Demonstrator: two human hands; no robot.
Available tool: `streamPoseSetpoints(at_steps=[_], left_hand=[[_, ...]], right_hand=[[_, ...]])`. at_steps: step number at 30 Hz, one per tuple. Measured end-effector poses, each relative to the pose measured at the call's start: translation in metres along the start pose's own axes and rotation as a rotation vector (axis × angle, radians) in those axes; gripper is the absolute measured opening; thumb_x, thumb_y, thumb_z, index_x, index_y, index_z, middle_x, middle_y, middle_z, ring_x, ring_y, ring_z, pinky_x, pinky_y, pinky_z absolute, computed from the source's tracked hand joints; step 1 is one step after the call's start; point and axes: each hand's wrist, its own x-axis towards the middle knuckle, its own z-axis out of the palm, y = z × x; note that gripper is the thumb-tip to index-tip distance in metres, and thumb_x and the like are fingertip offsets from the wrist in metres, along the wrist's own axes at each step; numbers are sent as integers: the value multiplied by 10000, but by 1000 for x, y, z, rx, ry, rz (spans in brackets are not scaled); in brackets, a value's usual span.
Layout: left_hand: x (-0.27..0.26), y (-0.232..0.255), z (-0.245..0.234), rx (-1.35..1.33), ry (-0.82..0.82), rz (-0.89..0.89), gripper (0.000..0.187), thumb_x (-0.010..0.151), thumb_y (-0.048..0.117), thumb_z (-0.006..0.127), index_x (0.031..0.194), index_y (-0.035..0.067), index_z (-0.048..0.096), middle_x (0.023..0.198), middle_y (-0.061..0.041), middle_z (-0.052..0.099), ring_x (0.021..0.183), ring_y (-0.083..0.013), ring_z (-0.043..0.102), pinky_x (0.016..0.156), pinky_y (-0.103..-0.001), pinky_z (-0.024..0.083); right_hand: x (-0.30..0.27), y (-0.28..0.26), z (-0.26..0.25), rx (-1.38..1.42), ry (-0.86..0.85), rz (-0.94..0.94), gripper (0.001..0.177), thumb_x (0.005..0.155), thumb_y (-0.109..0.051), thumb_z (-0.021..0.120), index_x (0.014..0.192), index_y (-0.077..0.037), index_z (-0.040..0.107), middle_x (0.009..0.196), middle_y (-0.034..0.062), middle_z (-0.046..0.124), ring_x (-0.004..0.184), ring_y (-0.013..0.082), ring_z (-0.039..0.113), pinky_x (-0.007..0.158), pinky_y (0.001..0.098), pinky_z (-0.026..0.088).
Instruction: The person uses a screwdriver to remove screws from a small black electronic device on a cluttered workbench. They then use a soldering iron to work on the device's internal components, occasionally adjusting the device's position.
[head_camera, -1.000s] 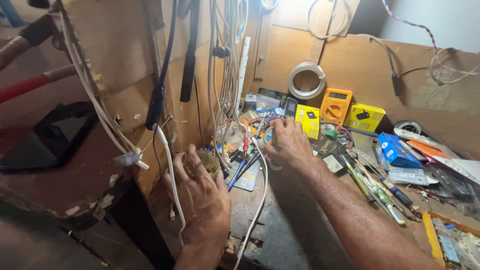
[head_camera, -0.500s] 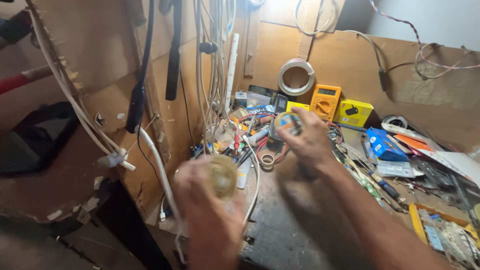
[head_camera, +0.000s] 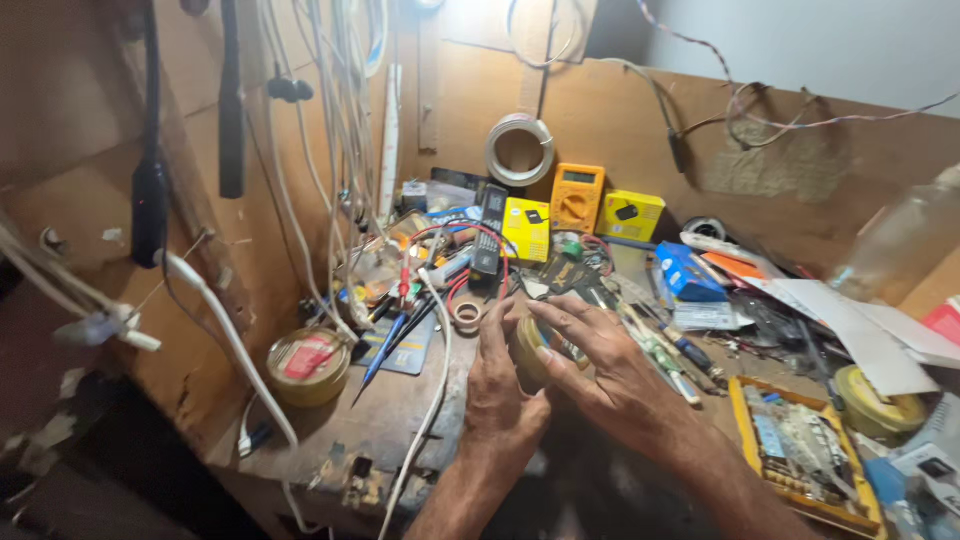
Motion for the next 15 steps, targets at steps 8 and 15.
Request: streamPoseSetpoints(at_steps=[8, 15], left_hand=[[0, -3, -3, -10, 34, 59, 829, 739, -46, 800, 1445, 57, 380, 1302, -201, 626, 1232, -339, 664, 969, -390, 583], [-1, -3, -3, -96, 52, -51, 787, 760, -145, 640, 1465, 69, 364, 1344, -157, 655, 1244, -300, 695, 928, -364, 615]], right_hand=[[4, 5, 13, 86, 11, -17, 528, 1030, -331, 478, 1507, -107, 506, 1536, 202, 476, 1433, 362, 430, 1179, 463, 331], [2, -11, 20, -63, -27, 18, 601, 996, -382, 536, 1539, -135, 462, 1540, 215, 429, 1358, 389, 448, 1107, 478, 350]])
